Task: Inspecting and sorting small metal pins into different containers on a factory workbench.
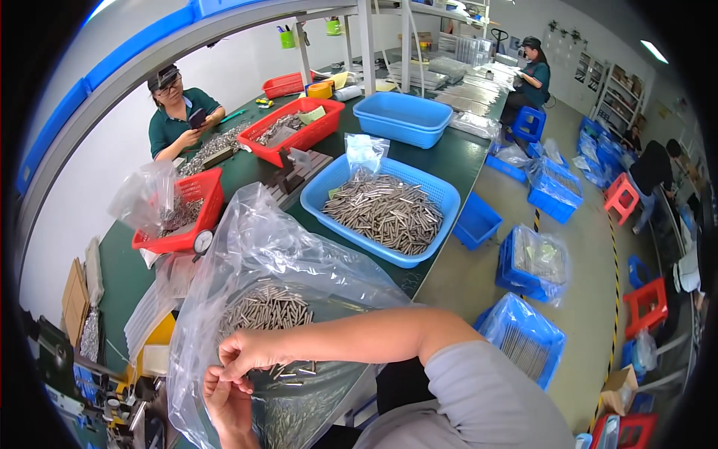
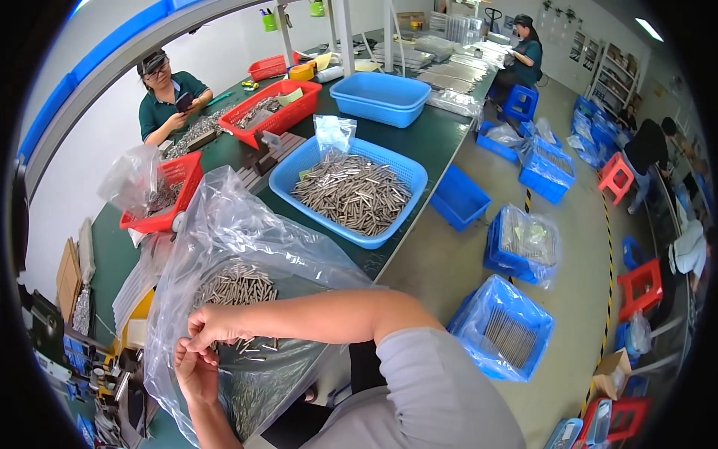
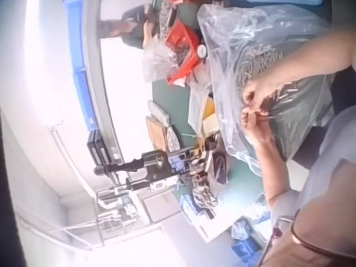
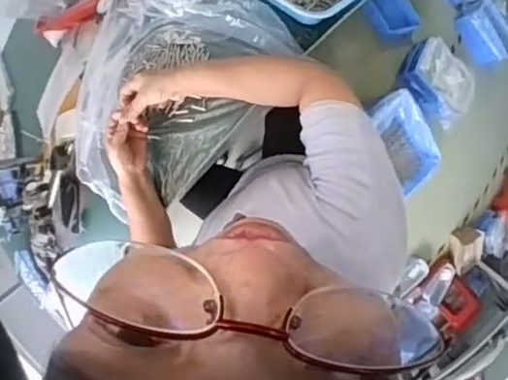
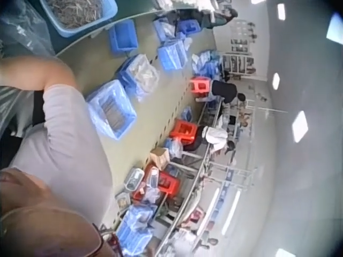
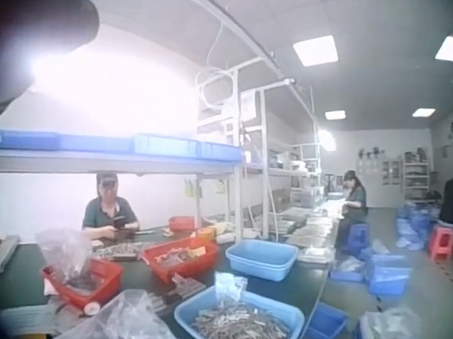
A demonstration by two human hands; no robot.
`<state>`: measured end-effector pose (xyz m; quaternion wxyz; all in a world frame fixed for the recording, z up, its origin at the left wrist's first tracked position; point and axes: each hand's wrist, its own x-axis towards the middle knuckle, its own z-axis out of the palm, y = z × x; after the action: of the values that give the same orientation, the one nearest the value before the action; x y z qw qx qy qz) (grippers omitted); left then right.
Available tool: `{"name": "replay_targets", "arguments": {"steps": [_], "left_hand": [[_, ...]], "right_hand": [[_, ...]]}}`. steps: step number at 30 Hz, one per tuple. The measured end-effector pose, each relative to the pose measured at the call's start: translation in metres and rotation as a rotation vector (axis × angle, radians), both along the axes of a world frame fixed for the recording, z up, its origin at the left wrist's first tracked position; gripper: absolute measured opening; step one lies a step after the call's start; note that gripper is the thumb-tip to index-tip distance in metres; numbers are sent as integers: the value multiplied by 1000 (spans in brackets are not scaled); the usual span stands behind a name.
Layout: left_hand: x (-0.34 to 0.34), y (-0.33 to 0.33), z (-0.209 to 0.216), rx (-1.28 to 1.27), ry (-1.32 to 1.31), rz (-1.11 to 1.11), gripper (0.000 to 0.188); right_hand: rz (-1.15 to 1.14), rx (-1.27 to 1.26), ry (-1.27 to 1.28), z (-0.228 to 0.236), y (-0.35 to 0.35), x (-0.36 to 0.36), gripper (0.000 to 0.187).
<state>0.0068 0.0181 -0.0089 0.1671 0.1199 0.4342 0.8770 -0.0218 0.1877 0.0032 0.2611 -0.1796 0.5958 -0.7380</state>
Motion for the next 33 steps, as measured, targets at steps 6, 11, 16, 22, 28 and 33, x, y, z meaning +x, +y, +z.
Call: {"name": "replay_targets", "arguments": {"steps": [6,11,16,22,28,33], "left_hand": [[1,1,5,-14,-57,42,12],[10,-9,8,-59,-51,120,8],[3,-1,9,-27,-130,61,4],[-2,-2,6,77,-137,24,5],[3,-8,6,57,-148,54,7],[1,-7,3,9,-148,48,6]], "right_hand": [[-38,-36,-64,1,5,-4,22],[-5,-87,201,5,-4,0,10],[-16,-81,25,1,10,-2,16],[-21,-7,-161,15,15,-4,15],[-37,82,-23,26,5,6,21],[-102,85,240,9,1,5,7]]}}
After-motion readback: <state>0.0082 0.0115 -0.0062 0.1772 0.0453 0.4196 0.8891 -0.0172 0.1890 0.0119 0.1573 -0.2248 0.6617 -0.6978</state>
